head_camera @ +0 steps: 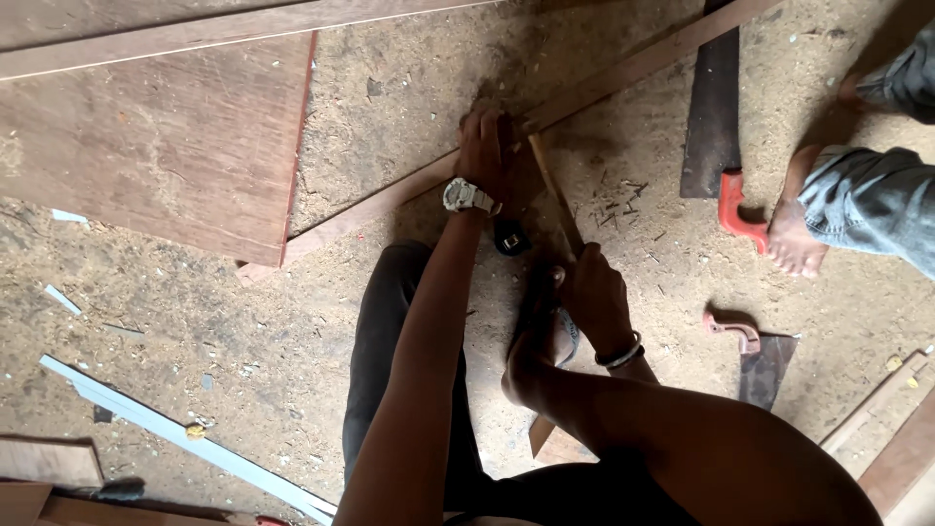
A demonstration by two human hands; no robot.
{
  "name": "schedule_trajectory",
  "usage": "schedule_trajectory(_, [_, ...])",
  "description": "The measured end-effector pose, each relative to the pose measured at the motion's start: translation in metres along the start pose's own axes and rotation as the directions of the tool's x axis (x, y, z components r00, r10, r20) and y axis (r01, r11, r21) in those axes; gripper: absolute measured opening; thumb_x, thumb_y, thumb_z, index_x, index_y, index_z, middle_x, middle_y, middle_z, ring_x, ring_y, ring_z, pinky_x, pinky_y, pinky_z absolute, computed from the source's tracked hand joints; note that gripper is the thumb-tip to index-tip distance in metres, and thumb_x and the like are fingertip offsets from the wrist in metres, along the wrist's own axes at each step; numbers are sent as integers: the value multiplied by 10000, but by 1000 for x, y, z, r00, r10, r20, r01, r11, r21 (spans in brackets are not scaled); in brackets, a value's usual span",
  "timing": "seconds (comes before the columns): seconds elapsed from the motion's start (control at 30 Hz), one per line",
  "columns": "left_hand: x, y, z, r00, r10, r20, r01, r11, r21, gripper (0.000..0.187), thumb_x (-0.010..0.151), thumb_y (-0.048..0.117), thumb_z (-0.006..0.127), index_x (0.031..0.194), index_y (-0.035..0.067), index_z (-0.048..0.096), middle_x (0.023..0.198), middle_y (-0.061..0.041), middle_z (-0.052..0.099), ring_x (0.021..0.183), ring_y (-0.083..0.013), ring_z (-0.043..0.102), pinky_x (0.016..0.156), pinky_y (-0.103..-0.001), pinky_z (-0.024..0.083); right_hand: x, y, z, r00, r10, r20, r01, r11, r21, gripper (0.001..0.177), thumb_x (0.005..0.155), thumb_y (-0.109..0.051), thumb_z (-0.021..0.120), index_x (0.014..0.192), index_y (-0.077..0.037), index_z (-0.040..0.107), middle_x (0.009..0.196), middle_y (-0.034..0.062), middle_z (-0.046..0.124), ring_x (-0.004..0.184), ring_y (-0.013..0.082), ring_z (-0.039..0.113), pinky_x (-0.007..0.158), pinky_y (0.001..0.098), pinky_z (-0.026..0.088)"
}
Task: Assembling a wooden cabinet by hammering nails into plywood sheets.
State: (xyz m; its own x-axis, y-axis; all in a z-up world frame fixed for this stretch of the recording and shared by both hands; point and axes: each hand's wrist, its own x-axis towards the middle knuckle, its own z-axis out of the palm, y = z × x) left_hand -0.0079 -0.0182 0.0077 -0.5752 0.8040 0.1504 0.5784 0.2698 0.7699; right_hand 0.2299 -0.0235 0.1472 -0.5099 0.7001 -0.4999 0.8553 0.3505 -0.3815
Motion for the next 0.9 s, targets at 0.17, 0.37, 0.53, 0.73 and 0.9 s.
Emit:
schedule_trajectory(0.17, [2, 0, 10, 996, 39, -82, -36, 999, 37, 565, 827, 135, 787, 1332, 58, 546, 1381, -214, 563, 1257, -448, 549, 1067, -545, 462, -19, 19, 6, 986, 156, -53, -150, 982, 112, 276, 994, -234, 583, 1054, 14, 478, 773, 296, 672, 703, 501, 677, 596, 559, 542])
schedule_trajectory(0.37, [25, -6, 39, 980, -93, 178, 92, 996, 14, 411, 999, 171, 746, 1346, 70, 550, 1327, -196, 599, 1218, -418, 587, 974, -515, 531, -36, 36, 2, 946, 317, -71, -284, 913, 293, 263, 1060, -266, 497, 1051, -5, 469, 682, 258, 657, 651, 484, 669, 554, 567, 514])
schedule_trajectory(0.53, [37, 40, 49, 970, 187, 154, -182, 982, -49, 436, 941, 165, 726, 1323, 11, 581, 1384, -260, 558, 1165, -445, 588, 961, -522, 514, -47, 98, 40, 909, 367, -199, -298, 904, 306, 243, 1090, -260, 501, 1048, -22, 472, 656, 249, 637, 613, 486, 629, 528, 565, 458])
schedule_trajectory(0.73, [14, 61, 76, 791, 379, 481, -388, 918, -85, 228, 923, 165, 709, 1129, 69, 720, 1211, -145, 688, 1140, -357, 649, 1004, -483, 529, -44, 97, 14, 839, 515, -174, -361, 767, 530, 259, 1095, -287, 492, 1008, -44, 476, 608, 196, 588, 496, 386, 609, 444, 492, 445])
schedule_trajectory(0.9, [-9, 57, 110, 788, 326, 523, -417, 907, 62, 130, 926, 94, 719, 1050, 55, 718, 1201, -121, 702, 1107, -330, 653, 1004, -447, 536, -52, 106, 23, 830, 530, -172, -373, 758, 534, 276, 1098, -297, 494, 992, -43, 476, 601, 155, 589, 469, 308, 606, 429, 452, 437])
